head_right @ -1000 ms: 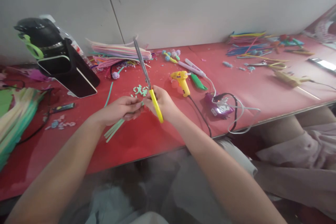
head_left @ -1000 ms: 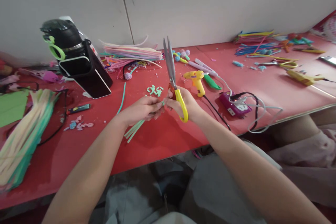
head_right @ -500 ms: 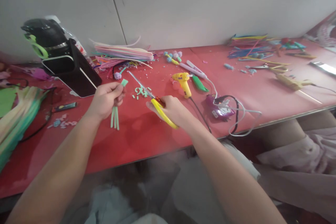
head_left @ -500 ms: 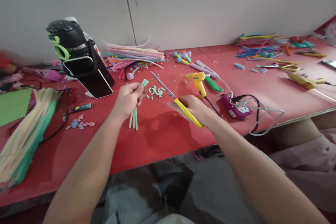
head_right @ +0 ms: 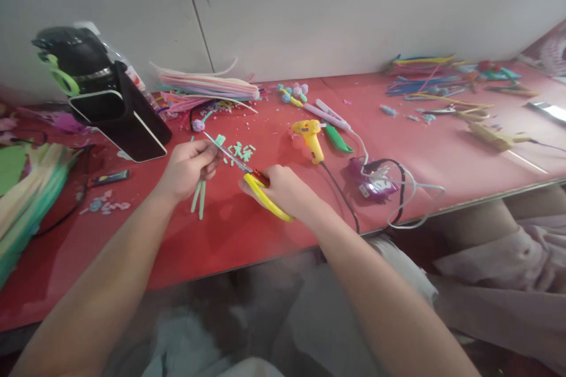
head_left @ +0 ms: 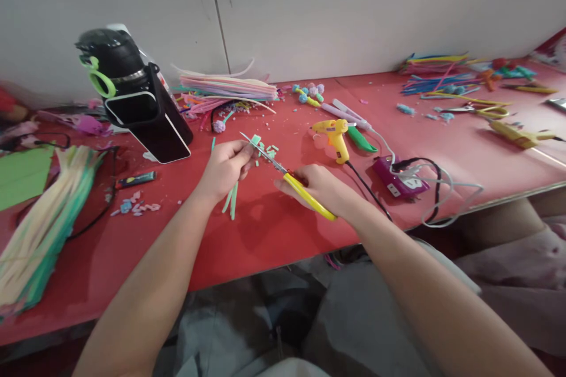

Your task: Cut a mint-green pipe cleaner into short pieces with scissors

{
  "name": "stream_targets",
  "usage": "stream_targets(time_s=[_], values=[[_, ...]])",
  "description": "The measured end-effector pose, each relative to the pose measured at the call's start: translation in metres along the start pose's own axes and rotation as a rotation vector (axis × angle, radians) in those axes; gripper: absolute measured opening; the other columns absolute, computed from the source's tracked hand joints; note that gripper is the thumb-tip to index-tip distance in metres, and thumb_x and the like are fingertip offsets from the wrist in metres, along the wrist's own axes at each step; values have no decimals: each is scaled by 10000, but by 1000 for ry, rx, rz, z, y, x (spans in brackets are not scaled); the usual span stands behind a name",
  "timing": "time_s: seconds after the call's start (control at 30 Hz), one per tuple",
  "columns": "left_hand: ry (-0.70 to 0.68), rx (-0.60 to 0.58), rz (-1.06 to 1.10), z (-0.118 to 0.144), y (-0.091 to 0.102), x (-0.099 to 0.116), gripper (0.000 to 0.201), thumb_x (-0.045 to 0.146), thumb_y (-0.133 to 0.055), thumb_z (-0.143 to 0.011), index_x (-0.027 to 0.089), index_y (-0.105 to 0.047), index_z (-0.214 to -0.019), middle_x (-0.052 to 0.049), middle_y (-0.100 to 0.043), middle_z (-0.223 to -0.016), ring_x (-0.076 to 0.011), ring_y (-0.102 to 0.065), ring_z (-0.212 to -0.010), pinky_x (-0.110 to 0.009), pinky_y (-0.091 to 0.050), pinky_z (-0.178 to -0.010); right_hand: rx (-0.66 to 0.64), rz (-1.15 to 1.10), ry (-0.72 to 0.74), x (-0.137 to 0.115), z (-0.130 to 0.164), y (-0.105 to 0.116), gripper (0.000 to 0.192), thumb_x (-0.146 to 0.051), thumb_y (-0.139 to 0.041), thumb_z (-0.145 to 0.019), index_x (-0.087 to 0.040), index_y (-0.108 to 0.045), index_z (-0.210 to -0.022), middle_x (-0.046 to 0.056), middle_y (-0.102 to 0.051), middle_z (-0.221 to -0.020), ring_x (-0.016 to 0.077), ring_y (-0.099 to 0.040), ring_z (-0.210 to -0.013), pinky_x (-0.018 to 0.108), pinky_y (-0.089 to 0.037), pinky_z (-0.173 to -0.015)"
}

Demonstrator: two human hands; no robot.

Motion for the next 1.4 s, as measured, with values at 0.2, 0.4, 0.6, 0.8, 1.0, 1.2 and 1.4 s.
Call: stream_targets(time_s=[0.2,0.4,0.6,0.8,1.0,1.2,1.4], values=[[-20,-42,-141,-1,-4,8,236,238,-557,-881,142,-573,-666,45,-403,-496,-58,-332,-423,-219,-228,-433,27,50,-23,0,0,3,442,-526,-574,-831,-204,-353,-625,-55,-280,-584,82,-260,-555,279,-184,-500],[110,-118,-92,1,-8,14,188,174,-562,-851,128,-607,-674,49,-364,-473,-44,-269,-394,-207,-166,-408,4,115,-24,-4,11,5,421,-511,-512,-875,-209,-368,-620,-38,-338,-563,91,-255,-533,283,-204,-499],[317,-152,-43,-3,-9,-6,208,145,-564,-873,112,-615,-674,47,-362,-473,-27,-241,-378,-181,-150,-389,-79,299,-163,0,6,0,401,-462,-471,-898,-215,-393,-593,-7,-402,-518,102,-269,-474,295,-241,-516],[468,-133,48,-14,-7,-28,249,90,-547,-866,110,-584,-621,44,-355,-449,-26,-229,-360,-156,-134,-360,-238,319,-254,2,-12,-5,402,-372,-471,-898,-213,-457,-529,36,-465,-427,130,-406,-398,294,-303,-486],[511,-166,66,-21,-6,-38,255,78,-528,-886,101,-590,-640,40,-357,-454,-28,-227,-364,-149,-145,-354,-388,311,-309,-1,-16,-8,412,-323,-461,-909,-193,-521,-523,74,-546,-437,169,-507,-385,305,-403,-492],[527,-179,63,-21,-7,-39,264,76,-496,-909,96,-594,-665,43,-354,-467,-28,-225,-370,-146,-149,-356,-375,332,-336,1,-18,-9,363,-327,-463,-910,-177,-583,-601,81,-566,-475,208,-586,-442,308,-421,-510],[538,-186,40,-20,-6,-43,269,104,-549,-897,98,-580,-630,35,-371,-453,-26,-239,-361,-149,-157,-355,-242,348,-276,10,-29,-11,340,-379,-595,-875,-198,-579,-588,17,-487,-426,165,-551,-453,266,-378,-492]])
Point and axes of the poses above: each hand's wrist, its own z-axis away from the middle knuckle, its own y-axis out of the back of the hand, x = y × z, the point moved 6 cm from there along -z, towards the middle knuckle
